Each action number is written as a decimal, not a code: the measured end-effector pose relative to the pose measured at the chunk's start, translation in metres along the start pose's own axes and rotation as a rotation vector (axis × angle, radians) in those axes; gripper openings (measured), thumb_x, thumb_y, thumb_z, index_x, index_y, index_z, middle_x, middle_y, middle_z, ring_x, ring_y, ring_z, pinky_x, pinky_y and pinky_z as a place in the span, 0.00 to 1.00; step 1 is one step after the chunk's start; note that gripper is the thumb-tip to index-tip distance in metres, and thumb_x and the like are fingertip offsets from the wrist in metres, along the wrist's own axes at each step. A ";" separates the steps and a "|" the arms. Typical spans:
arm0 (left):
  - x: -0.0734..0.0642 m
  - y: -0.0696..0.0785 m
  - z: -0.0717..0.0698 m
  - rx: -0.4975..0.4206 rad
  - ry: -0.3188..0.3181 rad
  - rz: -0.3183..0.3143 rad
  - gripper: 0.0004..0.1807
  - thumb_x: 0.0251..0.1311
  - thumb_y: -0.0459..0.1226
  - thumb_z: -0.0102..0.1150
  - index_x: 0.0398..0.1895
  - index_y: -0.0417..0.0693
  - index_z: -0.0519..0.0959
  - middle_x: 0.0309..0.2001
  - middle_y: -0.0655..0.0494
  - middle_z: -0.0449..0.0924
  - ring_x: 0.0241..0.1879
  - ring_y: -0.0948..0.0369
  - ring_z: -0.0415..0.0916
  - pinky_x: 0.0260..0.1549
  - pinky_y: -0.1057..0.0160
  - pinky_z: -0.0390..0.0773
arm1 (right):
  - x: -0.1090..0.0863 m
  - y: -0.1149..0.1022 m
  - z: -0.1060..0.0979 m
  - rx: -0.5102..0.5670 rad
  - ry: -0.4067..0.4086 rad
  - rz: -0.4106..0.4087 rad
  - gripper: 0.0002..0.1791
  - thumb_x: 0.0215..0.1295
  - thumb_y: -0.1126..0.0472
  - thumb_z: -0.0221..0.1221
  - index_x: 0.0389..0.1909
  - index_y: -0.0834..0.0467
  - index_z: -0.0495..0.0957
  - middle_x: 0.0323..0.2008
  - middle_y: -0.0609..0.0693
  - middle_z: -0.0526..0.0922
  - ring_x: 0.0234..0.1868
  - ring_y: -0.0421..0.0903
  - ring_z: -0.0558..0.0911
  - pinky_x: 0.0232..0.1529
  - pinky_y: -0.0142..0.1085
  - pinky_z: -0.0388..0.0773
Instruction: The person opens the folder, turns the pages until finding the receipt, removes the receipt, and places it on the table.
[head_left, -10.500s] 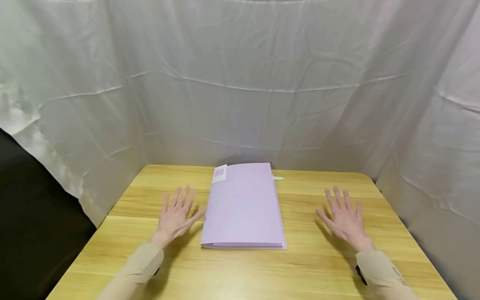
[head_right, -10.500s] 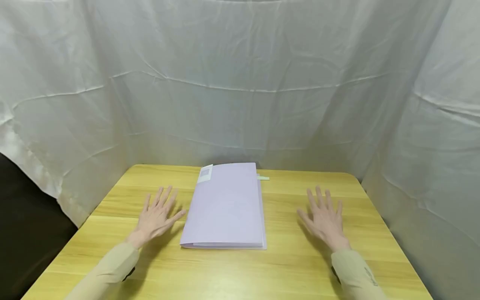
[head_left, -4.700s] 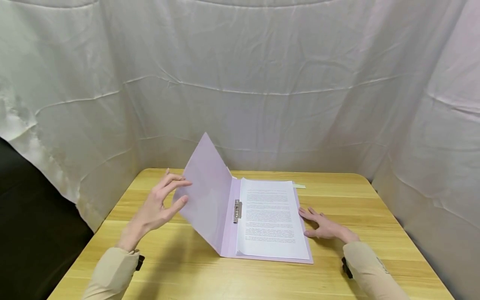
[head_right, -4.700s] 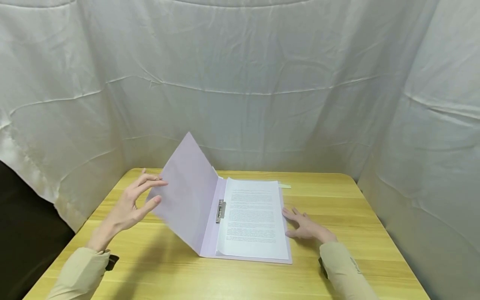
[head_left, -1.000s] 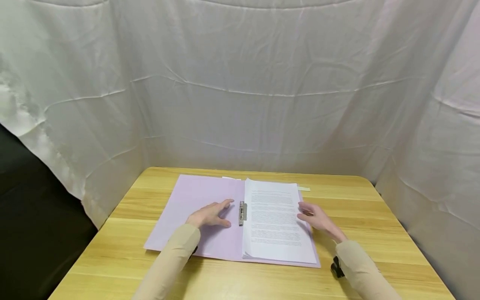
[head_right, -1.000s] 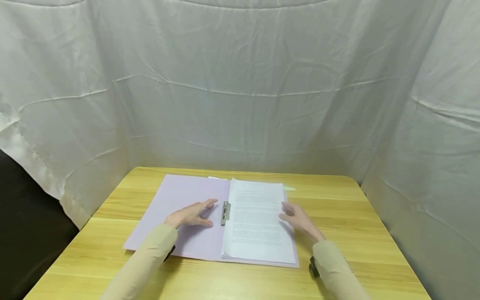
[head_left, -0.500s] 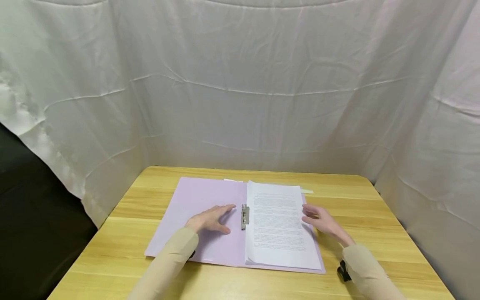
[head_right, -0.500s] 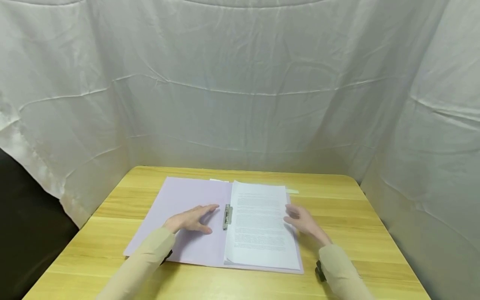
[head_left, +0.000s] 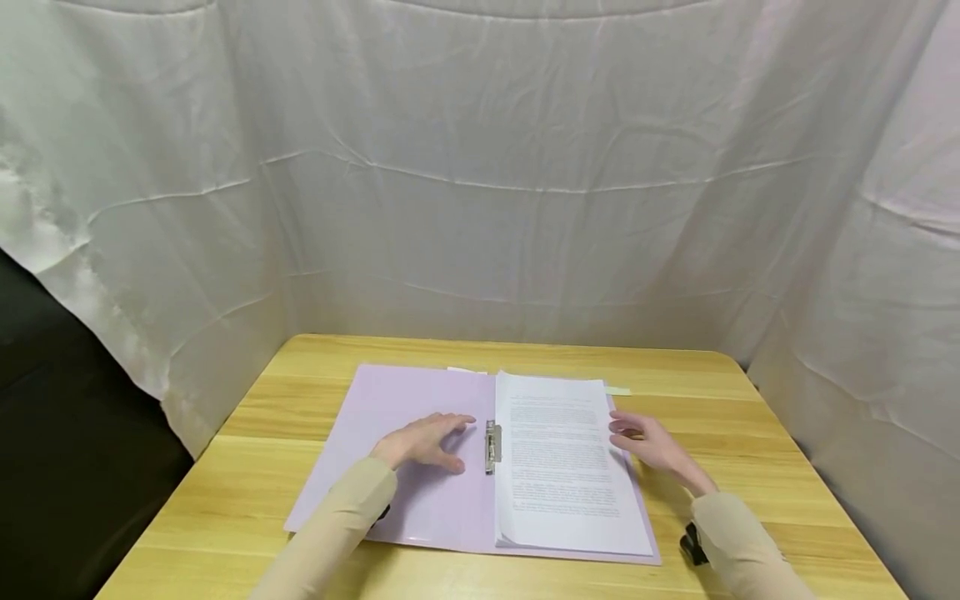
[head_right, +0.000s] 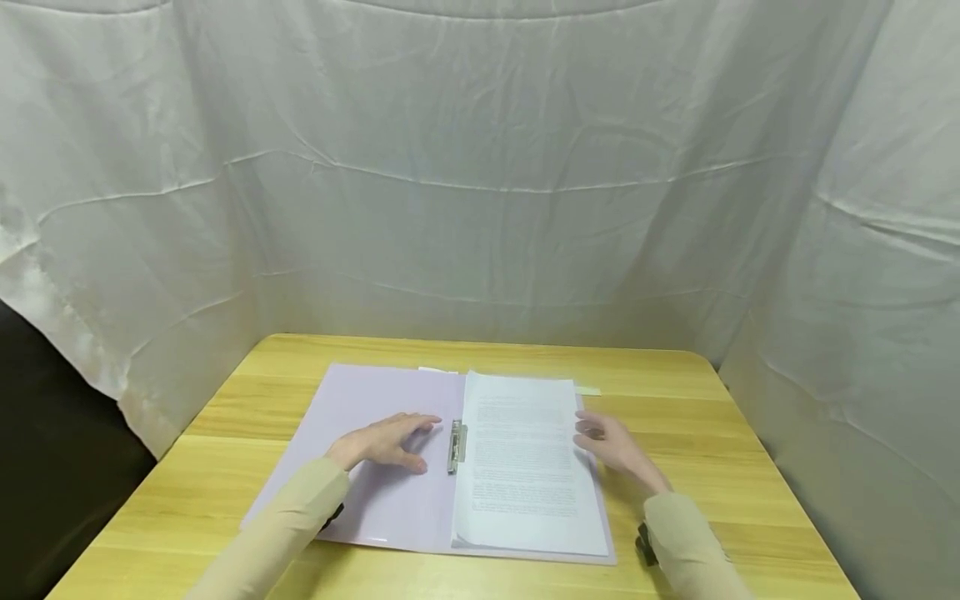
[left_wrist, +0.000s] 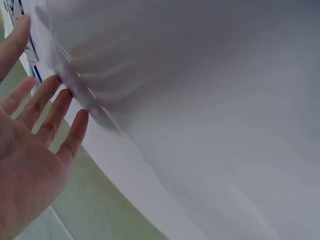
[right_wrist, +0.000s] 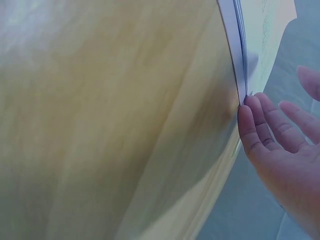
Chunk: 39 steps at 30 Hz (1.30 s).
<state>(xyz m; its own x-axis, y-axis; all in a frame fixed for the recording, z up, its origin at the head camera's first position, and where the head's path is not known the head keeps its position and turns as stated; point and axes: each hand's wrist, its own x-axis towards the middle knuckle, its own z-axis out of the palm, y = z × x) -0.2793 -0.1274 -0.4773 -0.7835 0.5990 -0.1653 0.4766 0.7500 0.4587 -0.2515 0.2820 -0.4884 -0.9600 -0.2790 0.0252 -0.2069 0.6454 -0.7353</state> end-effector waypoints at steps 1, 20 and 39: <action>0.002 0.000 0.001 0.004 0.014 0.011 0.44 0.55 0.47 0.73 0.74 0.46 0.64 0.67 0.46 0.75 0.72 0.43 0.65 0.74 0.40 0.60 | 0.001 0.000 0.000 -0.004 0.001 0.002 0.30 0.69 0.63 0.60 0.65 0.77 0.67 0.55 0.71 0.81 0.56 0.64 0.81 0.58 0.53 0.80; 0.019 0.010 0.020 -0.081 0.003 0.034 0.45 0.65 0.54 0.62 0.78 0.44 0.57 0.79 0.39 0.53 0.79 0.40 0.48 0.78 0.39 0.51 | 0.008 -0.003 0.007 -0.018 0.026 0.036 0.29 0.69 0.63 0.60 0.66 0.73 0.68 0.60 0.72 0.78 0.58 0.66 0.79 0.62 0.59 0.77; 0.018 0.010 0.018 0.083 0.046 0.075 0.45 0.56 0.58 0.68 0.72 0.47 0.65 0.73 0.43 0.66 0.75 0.45 0.61 0.75 0.42 0.59 | 0.034 0.010 0.001 -0.048 0.057 0.063 0.32 0.70 0.62 0.60 0.70 0.70 0.65 0.69 0.75 0.67 0.68 0.73 0.70 0.69 0.63 0.68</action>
<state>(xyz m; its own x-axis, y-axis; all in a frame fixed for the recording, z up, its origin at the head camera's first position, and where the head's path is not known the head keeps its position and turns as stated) -0.2811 -0.1041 -0.4911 -0.7610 0.6422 -0.0922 0.5645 0.7254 0.3938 -0.2857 0.2782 -0.4955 -0.9803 -0.1966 0.0198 -0.1534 0.6942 -0.7032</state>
